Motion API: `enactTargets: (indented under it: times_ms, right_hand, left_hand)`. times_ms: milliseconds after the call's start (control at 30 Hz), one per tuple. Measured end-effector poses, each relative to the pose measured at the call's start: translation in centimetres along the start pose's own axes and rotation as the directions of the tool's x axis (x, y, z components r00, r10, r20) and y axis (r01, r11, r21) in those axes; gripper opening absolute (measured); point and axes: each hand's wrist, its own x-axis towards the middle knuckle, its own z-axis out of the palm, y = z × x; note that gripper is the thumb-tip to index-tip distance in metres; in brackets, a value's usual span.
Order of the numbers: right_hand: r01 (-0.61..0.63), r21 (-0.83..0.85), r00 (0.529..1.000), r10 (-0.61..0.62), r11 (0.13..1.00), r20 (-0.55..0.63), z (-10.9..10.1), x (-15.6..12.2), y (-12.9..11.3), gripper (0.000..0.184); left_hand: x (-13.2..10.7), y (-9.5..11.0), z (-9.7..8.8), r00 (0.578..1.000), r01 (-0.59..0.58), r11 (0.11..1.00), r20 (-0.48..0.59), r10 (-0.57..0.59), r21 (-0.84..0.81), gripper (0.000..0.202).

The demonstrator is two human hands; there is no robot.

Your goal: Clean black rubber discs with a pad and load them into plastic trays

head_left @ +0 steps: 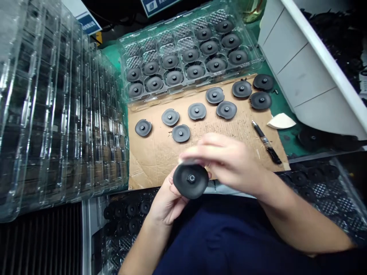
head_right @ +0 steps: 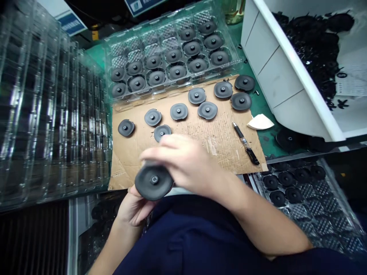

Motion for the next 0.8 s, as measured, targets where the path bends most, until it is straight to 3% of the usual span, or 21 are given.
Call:
enactTargets:
  times_ms: [67, 133, 267, 367, 433, 500, 567, 600, 700, 800]
  right_hand:
    - [-0.212, -0.050, 0.972, 0.205, 0.976, -0.117, 0.7, -1.6, 1.7, 0.026]
    - [-0.352, -0.066, 0.928, 0.339, 0.934, -0.151, 2.0, -3.9, 3.6, 0.026]
    - [-0.406, -0.059, 0.914, 0.405, 0.912, -0.031, 4.0, -7.4, 5.9, 0.023]
    - [-0.435, -0.054, 0.899, 0.429, 0.899, -0.091, 2.8, -6.6, 4.4, 0.023]
    - [-0.399, -0.029, 0.901, 0.386, 0.917, -0.197, 1.3, -4.9, 1.9, 0.024]
    - [-0.196, -0.038, 0.952, 0.181, 0.980, -0.246, 0.2, -3.1, -0.7, 0.025]
    - [0.043, -0.051, 0.985, -0.051, 0.998, -0.168, -0.2, -1.8, -2.2, 0.028]
    - [0.103, -0.051, 0.988, -0.108, 0.993, -0.108, -0.3, -1.5, -2.5, 0.030]
    - [0.038, -0.062, 0.998, -0.035, 0.997, 0.059, -0.4, -1.9, -2.0, 0.035]
    - [-0.059, -0.007, 0.992, 0.060, 0.998, 0.112, -0.8, -3.6, -1.4, 0.030]
  left_hand:
    - [-0.3, 0.3, -0.3, 0.996, -0.039, 0.999, 0.084, 0.042, -0.036, 0.043]
    - [-0.4, 0.4, -0.5, 0.989, -0.058, 0.997, 0.131, 0.065, -0.059, 0.045]
    - [-0.3, 0.3, -0.3, 0.986, -0.055, 0.998, 0.156, 0.060, -0.038, 0.049]
    - [-0.1, 0.3, 0.1, 0.979, -0.068, 0.997, 0.191, 0.071, -0.024, 0.051]
    - [-0.1, 0.2, 0.2, 0.981, -0.077, 0.997, 0.177, 0.076, -0.001, 0.055]
    - [-0.1, 0.0, 0.1, 0.989, -0.075, 0.996, 0.133, 0.069, 0.041, 0.061]
    - [-0.1, -0.2, -0.3, 0.996, -0.065, 0.993, 0.074, 0.058, 0.094, 0.064]
    - [-0.1, -0.2, -0.5, 0.997, -0.066, 0.991, 0.041, 0.062, 0.116, 0.064]
    - [-0.2, -0.2, -0.8, 0.997, -0.064, 0.987, -0.022, 0.068, 0.147, 0.061]
    - [-0.3, -0.2, -0.6, 0.999, -0.041, 0.993, 0.040, 0.036, 0.108, 0.060]
